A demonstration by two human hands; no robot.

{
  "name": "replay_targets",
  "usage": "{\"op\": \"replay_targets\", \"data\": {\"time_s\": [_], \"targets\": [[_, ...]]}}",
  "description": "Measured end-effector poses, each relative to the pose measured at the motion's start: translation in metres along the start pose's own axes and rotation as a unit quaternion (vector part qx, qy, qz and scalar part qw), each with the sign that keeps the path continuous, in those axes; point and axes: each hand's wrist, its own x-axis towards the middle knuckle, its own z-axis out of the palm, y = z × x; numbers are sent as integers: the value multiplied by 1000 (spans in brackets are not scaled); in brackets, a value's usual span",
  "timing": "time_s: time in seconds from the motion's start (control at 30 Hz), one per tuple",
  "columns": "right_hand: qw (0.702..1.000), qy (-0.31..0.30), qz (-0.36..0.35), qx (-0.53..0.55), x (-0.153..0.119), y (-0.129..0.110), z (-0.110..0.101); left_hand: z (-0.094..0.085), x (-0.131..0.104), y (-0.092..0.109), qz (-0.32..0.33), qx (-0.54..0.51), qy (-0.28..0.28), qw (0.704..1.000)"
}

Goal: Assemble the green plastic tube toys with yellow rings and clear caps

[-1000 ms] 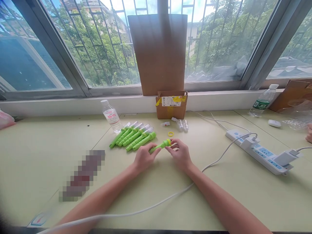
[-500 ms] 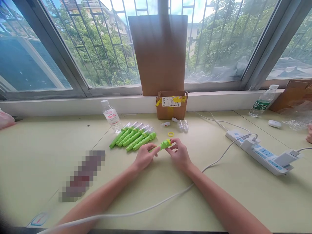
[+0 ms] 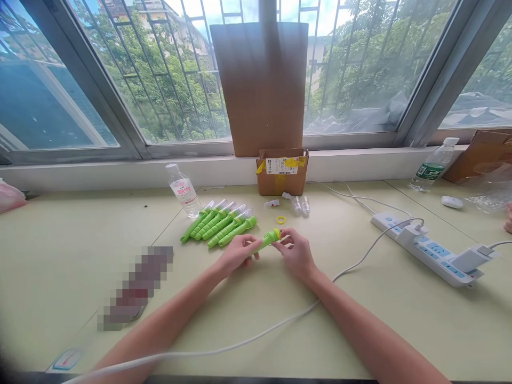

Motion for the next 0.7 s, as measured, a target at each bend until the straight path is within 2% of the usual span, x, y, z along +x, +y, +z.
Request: {"op": "replay_targets", "data": {"time_s": [0.47,0.7], "targets": [[999,29,-36,-8,-2,-6,1,-3,3,-3,29,-27,-36,999],[999,26,-32,-6,-1,-6,0,-3,3,-3,3,-61,-64,996]]}}
